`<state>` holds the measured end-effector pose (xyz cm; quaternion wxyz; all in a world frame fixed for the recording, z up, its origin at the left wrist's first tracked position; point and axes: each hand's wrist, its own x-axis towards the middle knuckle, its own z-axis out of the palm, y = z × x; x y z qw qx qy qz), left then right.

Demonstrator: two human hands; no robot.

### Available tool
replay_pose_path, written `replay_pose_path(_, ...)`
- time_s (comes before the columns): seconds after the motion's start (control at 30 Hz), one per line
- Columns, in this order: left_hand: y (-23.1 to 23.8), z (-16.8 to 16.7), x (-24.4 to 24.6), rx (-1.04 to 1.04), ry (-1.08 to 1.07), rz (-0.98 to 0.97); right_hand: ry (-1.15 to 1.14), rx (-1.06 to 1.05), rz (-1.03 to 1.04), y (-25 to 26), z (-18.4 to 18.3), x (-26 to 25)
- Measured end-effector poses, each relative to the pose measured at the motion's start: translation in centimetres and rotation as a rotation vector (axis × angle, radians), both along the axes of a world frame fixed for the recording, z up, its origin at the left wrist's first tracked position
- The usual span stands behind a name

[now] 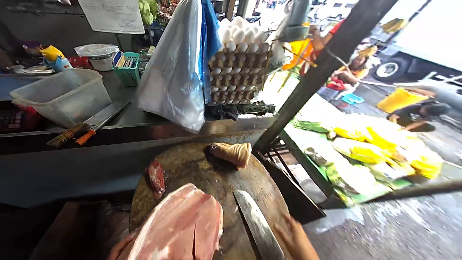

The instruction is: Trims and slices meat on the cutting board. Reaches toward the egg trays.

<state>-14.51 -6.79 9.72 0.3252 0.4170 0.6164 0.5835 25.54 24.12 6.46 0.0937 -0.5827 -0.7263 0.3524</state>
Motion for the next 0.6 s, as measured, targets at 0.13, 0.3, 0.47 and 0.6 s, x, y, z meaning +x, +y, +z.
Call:
replay_pose_path(0.13,0.5,-0.1,0.4,-0.036,0.061,0.1,-0.254,-0.205,-0.074,-15.4,-5.3,3.2)
replay_pose_path(0.3,0.7,1.6,1.6,-0.105,0.141,0.086,-0.307,0.02,-0.299,-18.1,-8.7,0.2)
replay_pose_path(0.47,0.5,3.6,4.1,-0.268,0.29,0.033,0.099,-0.093,-0.441,-21.5,-3.7,-1.7)
replay_pose_path(0.6,0.4,3.6,5.9,-0.251,0.341,0.025,0.727,0.064,-0.44,-29.9,-0.4,-3.2)
